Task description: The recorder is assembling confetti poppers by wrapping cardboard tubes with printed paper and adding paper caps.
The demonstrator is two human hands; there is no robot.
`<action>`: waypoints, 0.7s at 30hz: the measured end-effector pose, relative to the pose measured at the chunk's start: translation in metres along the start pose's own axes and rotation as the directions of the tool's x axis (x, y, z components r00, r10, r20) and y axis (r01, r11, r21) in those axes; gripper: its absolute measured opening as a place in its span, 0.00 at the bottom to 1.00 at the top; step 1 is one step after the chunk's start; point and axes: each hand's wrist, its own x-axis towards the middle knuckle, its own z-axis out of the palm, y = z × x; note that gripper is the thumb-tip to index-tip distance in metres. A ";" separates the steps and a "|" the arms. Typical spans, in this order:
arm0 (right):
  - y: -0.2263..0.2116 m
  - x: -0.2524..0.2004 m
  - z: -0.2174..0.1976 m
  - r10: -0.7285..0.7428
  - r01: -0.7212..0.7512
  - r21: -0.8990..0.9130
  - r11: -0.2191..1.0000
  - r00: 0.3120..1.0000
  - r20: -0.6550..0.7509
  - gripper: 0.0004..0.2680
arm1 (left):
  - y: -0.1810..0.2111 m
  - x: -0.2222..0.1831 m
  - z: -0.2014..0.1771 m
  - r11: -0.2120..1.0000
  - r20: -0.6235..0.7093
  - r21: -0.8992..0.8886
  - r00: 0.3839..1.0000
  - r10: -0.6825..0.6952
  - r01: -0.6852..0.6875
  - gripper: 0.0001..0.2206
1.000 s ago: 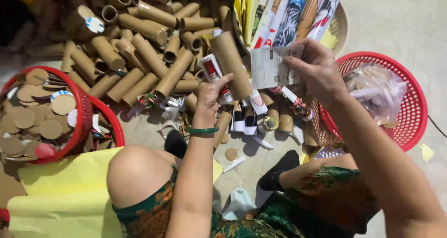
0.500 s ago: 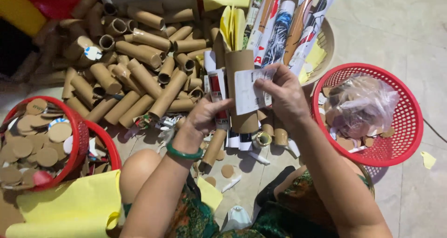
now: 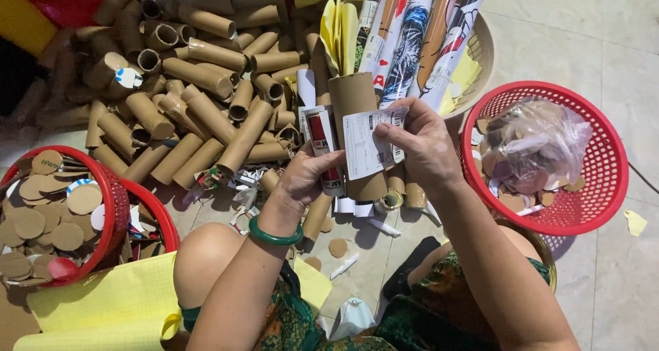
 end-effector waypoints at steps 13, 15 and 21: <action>-0.008 0.003 -0.003 -0.056 0.053 -0.128 0.990 0.998 -0.016 0.13 | -0.009 0.007 0.005 0.998 -0.038 0.055 0.999 0.033 -0.030 0.18; -0.016 0.005 0.003 -0.069 0.063 -0.154 0.986 0.997 -0.035 0.17 | -0.010 0.009 0.006 0.998 -0.042 0.053 0.998 0.039 -0.037 0.19; -0.006 0.005 -0.003 -0.359 0.252 -0.572 0.781 0.930 -0.081 0.23 | -0.012 0.013 0.005 0.994 -0.076 0.067 0.993 0.095 -0.090 0.22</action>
